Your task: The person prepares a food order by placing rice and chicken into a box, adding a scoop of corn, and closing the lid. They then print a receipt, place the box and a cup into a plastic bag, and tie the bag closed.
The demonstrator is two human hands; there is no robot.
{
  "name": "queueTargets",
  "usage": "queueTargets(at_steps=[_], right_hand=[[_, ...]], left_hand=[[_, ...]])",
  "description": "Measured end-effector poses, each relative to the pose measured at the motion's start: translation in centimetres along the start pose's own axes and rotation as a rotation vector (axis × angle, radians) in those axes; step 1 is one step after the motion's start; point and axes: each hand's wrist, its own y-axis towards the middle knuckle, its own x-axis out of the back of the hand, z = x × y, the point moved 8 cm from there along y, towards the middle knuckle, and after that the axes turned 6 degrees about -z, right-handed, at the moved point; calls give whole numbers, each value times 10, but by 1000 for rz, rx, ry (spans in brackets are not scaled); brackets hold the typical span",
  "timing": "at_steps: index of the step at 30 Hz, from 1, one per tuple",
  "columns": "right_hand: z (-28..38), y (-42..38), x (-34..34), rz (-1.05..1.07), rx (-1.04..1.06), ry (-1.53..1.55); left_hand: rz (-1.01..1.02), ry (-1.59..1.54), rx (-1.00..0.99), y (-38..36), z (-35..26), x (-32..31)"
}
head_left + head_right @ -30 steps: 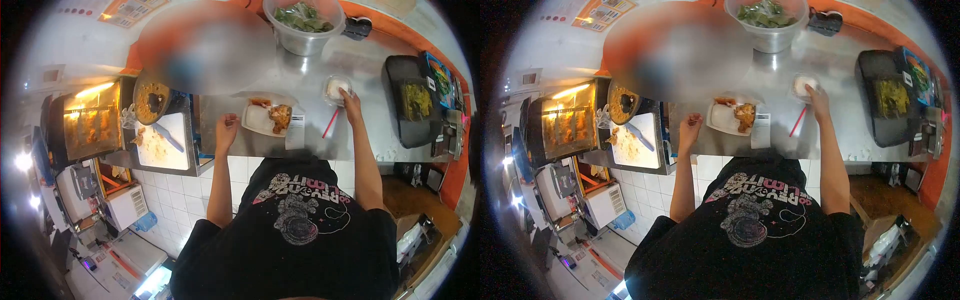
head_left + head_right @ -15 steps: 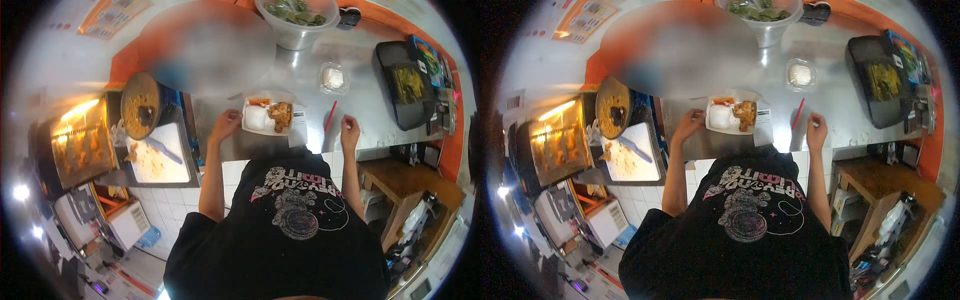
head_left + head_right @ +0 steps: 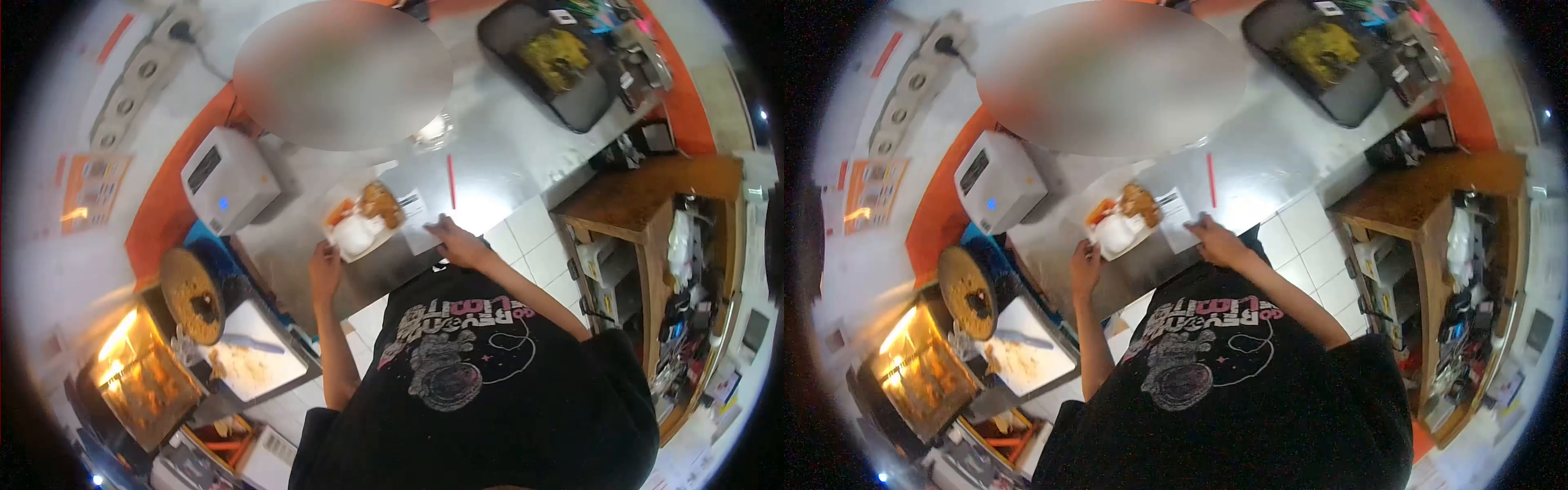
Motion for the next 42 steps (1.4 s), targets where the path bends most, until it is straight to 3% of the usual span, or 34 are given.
queueTargets(at_steps=[3, 5, 6, 7, 8, 10, 11, 12, 13, 15, 17, 23, 24, 25, 32, 35, 42], right_hand=[[-9, -12, 17, -47, 45, -118], [-8, -16, 29, 22, 48, 2], [-33, -20, 19, -37, 231, -66], [-33, -32, 39, -41, 176, 38], [-49, -37, 44, -31, 184, 212], [-66, -57, 72, -92, 169, 218], [-78, -67, 80, -14, -19, 137], [-95, -76, 89, -134, 127, 116], [-115, -83, 94, -44, -40, 57], [-137, -96, 104, -56, -67, -5], [-149, -98, 115, -78, -102, -19], [-125, -99, 130, -429, -153, 64], [-125, -95, 120, -414, -186, 123], [-119, -92, 111, -396, -226, 179], [-73, -55, 49, -237, -208, 235], [-49, -46, 48, -209, -191, 276], [-53, -40, 44, -204, -216, 233]], left_hand=[[99, -9, 91, -3, 14, -5], [71, 17, 134, -3, 27, -4], [53, 59, 192, -5, 55, 11], [-205, 125, -67, 17, 129, 21], [-287, 240, 7, 9, 99, 55], [-427, 359, 44, 12, -8, 104], [-473, 372, 7, 17, -42, 125], [-443, 382, 51, 33, -55, 136], [-503, 458, -88, 57, -41, 148], [-496, 523, 61, 77, -65, 160], [-458, 554, 79, 104, -46, 162], [-332, 799, 104, 116, -36, 155], [-305, 888, 118, 109, -36, 151], [-330, 956, 9, 112, -32, 152], [-228, 850, 63, 108, -45, 157], [-202, 675, 54, 108, -41, 160], [-187, 625, 77, 111, -35, 159]])
